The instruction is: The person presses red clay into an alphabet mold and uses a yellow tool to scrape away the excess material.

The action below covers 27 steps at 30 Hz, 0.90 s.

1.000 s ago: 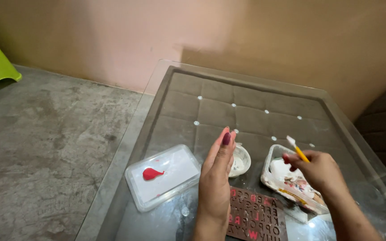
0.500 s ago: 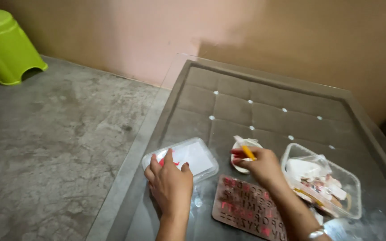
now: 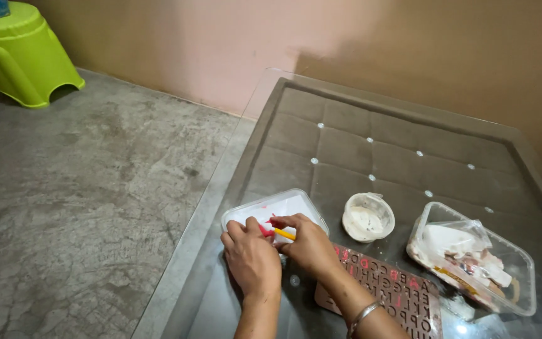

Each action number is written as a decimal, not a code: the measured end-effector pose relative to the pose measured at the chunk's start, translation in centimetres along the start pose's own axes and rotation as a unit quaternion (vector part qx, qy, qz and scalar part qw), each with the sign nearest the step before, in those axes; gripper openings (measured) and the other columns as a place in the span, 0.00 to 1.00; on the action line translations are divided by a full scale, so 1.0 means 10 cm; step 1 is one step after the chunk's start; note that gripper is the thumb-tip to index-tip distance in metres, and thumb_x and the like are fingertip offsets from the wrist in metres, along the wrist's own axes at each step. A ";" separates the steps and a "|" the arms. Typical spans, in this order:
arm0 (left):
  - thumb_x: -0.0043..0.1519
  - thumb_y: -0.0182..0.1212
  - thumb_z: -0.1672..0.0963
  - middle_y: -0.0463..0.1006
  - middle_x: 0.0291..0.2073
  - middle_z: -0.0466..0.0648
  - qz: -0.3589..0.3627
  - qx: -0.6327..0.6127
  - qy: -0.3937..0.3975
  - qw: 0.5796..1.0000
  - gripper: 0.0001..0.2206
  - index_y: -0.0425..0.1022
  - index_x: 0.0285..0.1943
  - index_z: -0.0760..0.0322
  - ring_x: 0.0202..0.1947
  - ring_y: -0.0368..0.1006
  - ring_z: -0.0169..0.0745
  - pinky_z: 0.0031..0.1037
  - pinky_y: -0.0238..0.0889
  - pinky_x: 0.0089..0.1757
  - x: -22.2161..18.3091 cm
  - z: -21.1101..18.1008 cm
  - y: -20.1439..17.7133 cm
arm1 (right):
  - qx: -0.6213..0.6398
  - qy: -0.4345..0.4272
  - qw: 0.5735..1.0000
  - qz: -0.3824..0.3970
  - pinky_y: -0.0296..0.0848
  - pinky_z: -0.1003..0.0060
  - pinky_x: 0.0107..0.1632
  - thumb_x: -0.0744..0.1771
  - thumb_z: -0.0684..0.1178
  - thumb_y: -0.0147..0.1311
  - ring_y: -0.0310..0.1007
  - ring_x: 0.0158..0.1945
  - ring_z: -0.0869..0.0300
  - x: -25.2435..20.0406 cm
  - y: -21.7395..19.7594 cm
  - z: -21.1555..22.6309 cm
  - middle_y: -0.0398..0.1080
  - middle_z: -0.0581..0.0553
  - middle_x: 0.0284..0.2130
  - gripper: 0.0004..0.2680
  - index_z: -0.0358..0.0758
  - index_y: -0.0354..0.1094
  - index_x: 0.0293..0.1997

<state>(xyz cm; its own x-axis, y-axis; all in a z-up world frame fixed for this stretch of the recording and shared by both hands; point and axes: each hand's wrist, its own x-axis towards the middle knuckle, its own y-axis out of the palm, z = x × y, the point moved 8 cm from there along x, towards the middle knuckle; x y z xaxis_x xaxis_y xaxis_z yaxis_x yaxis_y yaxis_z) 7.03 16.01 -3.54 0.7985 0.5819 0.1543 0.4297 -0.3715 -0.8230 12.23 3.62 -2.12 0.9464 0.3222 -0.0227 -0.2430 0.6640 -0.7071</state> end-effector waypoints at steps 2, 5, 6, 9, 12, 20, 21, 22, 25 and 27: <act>0.55 0.66 0.56 0.72 0.46 0.52 -0.002 -0.015 0.008 1.000 0.12 0.74 0.44 0.66 0.50 0.68 0.55 0.43 0.65 0.47 0.00 -0.03 -0.03 | 0.006 -0.016 1.000 0.003 0.71 0.61 0.55 0.57 0.42 0.66 0.75 0.55 0.53 -0.01 -0.02 0.04 0.75 0.49 0.51 0.21 0.48 0.74 0.56; 0.55 0.65 0.58 0.73 0.46 0.53 -0.009 -0.049 0.029 0.998 0.10 0.75 0.43 0.66 0.50 0.68 0.56 0.41 0.65 0.48 0.01 -0.14 -0.12 | 0.013 -0.037 0.999 -0.001 0.71 0.62 0.54 0.59 0.41 0.64 0.75 0.53 0.53 -0.03 -0.11 0.10 0.74 0.48 0.50 0.20 0.47 0.74 0.56; 0.54 0.65 0.58 0.74 0.44 0.53 0.003 -0.078 0.030 0.997 0.10 0.76 0.42 0.66 0.49 0.69 0.56 0.41 0.65 0.47 -0.01 -0.20 -0.13 | 0.013 -0.031 0.999 -0.003 0.71 0.62 0.54 0.60 0.42 0.64 0.76 0.52 0.53 -0.05 -0.16 0.08 0.74 0.47 0.50 0.18 0.46 0.75 0.55; 0.56 0.65 0.56 0.79 0.39 0.54 0.063 -0.177 0.018 0.982 0.09 0.78 0.41 0.66 0.45 0.74 0.58 0.42 0.67 0.45 -0.09 -0.43 -0.12 | 0.040 -0.018 0.999 -0.018 0.73 0.63 0.51 0.62 0.43 0.62 0.78 0.48 0.55 -0.10 -0.35 -0.11 0.76 0.44 0.45 0.13 0.42 0.77 0.51; 0.61 0.63 0.52 0.83 0.34 0.54 0.142 -0.284 -0.021 0.948 0.11 0.79 0.41 0.64 0.39 0.78 0.57 0.41 0.69 0.43 -0.16 -0.64 -0.07 | 0.039 -0.004 0.994 -0.100 0.74 0.65 0.48 0.64 0.47 0.63 0.79 0.44 0.60 -0.14 -0.77 -0.54 0.79 0.43 0.40 0.11 0.39 0.75 0.49; 0.58 0.65 0.50 0.82 0.38 0.57 0.235 -0.172 0.018 0.956 0.14 0.82 0.42 0.63 0.43 0.78 0.59 0.42 0.69 0.46 -0.45 -0.79 0.31 | -0.039 0.215 0.919 -0.329 0.70 0.57 0.46 0.71 0.60 0.48 0.76 0.40 0.54 -1.05 -2.42 -1.75 0.77 0.43 0.33 0.15 0.39 0.75 0.46; 0.58 0.65 0.50 0.81 0.39 0.58 0.241 -0.144 0.021 0.960 0.14 0.82 0.42 0.65 0.44 0.77 0.60 0.43 0.69 0.47 -0.50 -0.78 0.35 | -0.066 0.261 0.914 -0.304 0.71 0.55 0.46 0.71 0.61 0.48 0.78 0.40 0.52 -1.12 -2.45 -1.84 0.77 0.41 0.33 0.15 0.40 0.76 0.46; 0.59 0.65 0.51 0.81 0.40 0.59 0.245 -0.114 0.025 0.962 0.15 0.81 0.42 0.67 0.45 0.77 0.62 0.44 0.69 0.47 -0.53 -0.77 0.39 | -0.090 0.305 0.906 -0.278 0.71 0.54 0.46 0.71 0.61 0.48 0.79 0.40 0.50 -1.18 -2.47 -1.94 0.77 0.39 0.33 0.16 0.41 0.77 0.47; 0.59 0.65 0.52 0.78 0.43 0.61 0.223 -0.074 0.028 0.972 0.14 0.80 0.43 0.70 0.48 0.75 0.64 0.45 0.69 0.48 -0.59 -0.76 0.42 | -0.148 0.373 0.886 -0.234 0.71 0.52 0.48 0.70 0.62 0.51 0.79 0.43 0.46 -1.27 -2.48 -2.24 0.80 0.37 0.34 0.14 0.45 0.75 0.51; 0.58 0.65 0.52 0.77 0.45 0.61 0.221 -0.077 0.024 0.972 0.15 0.79 0.44 0.69 0.49 0.75 0.64 0.44 0.69 0.49 -0.61 -0.77 0.45 | -0.175 0.370 0.884 -0.227 0.71 0.52 0.48 0.68 0.61 0.56 0.78 0.45 0.45 -1.26 -2.45 -2.42 0.80 0.37 0.37 0.14 0.46 0.73 0.54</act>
<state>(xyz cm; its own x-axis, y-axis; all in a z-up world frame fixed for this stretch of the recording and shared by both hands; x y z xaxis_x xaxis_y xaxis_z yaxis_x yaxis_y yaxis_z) 7.37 5.23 -3.94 0.9370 0.3066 -0.1673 0.0946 -0.6838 -0.7235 11.38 -33.03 -1.56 0.8408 -0.5396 -0.0443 0.1563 0.3203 -0.9343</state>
